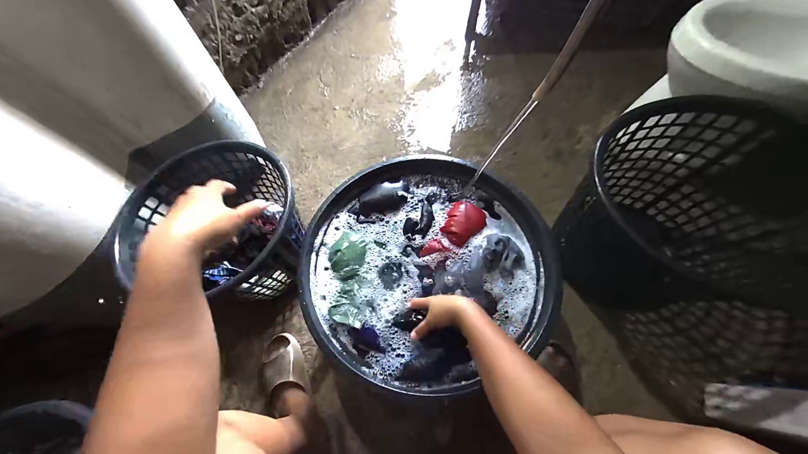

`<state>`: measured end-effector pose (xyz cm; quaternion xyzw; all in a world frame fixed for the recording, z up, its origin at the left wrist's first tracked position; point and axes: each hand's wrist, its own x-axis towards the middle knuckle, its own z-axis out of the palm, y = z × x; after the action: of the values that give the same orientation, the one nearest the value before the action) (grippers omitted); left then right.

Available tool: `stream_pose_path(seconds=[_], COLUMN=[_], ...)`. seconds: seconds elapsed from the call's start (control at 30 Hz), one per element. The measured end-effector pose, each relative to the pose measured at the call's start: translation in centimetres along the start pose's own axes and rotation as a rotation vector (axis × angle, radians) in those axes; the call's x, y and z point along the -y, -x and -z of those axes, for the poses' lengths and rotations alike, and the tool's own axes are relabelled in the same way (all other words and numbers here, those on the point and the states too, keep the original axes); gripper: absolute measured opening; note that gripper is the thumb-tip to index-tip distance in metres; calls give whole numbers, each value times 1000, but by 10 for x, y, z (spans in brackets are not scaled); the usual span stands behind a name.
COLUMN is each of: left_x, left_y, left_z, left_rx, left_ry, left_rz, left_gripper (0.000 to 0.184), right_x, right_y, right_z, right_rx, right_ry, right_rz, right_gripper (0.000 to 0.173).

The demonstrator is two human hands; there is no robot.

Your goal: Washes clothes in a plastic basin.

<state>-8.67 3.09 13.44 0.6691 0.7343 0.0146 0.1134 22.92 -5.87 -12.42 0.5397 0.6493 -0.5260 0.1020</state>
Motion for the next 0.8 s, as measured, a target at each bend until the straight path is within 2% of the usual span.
stream_pose_path(seconds=[0.03, 0.13, 0.23, 0.33, 0.4, 0.53, 0.63, 0.7, 0.77, 0.8], left_x=[-4, -25, -56, -75, -75, -63, -64, -73, -83, -84], left_y=[3, 14, 40, 62, 73, 86, 92, 96, 93, 88], left_z=[-16, -76, -140, -185, -210, -243, -249, -247, -245, -243], left_rx=[69, 283, 472, 631, 619, 524, 528, 478, 447, 406], left_ry=[24, 118, 229, 320, 438, 848, 907, 1130, 1381, 1419], left_rz=[-4, -60, -153, -243, -280, -270, -219, -212, -156, -131], left_gripper=[66, 58, 55, 53, 52, 60, 56, 45, 51, 50], right_x=[-8, -19, -12, 9, 24, 67, 95, 101, 100, 98], right_y=[-8, -15, -6, 3, 17, 71, 132, 157, 162, 158], right_z=[-12, -39, -51, -28, 1, 50, 71, 78, 80, 80], right_rx=[-6, -92, -77, -56, -193, -397, -577, -679, -704, -702], right_ry=[-12, -23, 18, 132, 8, -439, -614, -665, -755, -792], right_rz=[-42, -194, -263, -223, -126, 246, 544, 712, 782, 778], right_gripper=[80, 62, 56, 52, 45, 24, 23, 21, 23, 24])
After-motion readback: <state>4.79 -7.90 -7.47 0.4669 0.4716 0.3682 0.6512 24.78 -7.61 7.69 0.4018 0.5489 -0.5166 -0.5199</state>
